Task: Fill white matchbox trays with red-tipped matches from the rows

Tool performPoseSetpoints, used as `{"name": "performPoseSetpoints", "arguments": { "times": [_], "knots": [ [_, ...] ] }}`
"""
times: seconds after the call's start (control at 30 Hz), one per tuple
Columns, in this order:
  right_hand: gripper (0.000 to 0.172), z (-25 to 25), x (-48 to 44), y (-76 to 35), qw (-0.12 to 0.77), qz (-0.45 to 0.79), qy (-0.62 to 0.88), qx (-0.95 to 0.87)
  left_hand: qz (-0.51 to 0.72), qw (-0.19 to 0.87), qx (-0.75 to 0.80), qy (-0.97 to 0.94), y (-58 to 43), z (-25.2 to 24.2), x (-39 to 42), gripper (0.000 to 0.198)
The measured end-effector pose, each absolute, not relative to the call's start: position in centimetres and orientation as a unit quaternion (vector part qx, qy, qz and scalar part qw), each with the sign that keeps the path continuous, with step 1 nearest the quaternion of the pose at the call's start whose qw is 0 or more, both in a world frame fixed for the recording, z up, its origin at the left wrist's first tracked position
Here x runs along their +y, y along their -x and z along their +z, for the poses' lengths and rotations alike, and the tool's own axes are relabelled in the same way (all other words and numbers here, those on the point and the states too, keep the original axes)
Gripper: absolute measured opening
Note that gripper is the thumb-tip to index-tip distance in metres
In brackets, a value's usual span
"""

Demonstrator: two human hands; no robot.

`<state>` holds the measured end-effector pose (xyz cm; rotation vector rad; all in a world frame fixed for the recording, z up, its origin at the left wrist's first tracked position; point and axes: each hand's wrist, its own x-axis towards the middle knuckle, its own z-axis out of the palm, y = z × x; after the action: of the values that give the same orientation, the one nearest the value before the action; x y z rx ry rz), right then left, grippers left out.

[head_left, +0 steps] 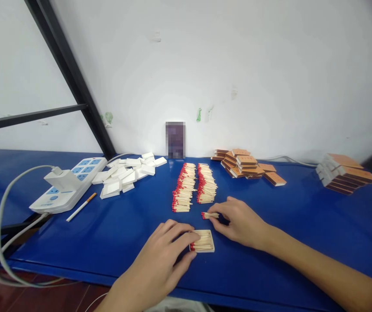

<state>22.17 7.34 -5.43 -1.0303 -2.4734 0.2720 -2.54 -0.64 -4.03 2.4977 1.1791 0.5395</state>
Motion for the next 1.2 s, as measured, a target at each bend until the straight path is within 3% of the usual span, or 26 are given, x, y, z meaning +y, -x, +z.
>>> {"name": "performPoseSetpoints", "arguments": {
  "times": [1.2],
  "knots": [
    [0.013, -5.11, 7.29, -22.1, 0.205, 0.11, 0.389, -0.891, 0.18, 0.166, 0.416, -0.876, 2.54, -4.13, -0.56, 0.036]
  ]
}}
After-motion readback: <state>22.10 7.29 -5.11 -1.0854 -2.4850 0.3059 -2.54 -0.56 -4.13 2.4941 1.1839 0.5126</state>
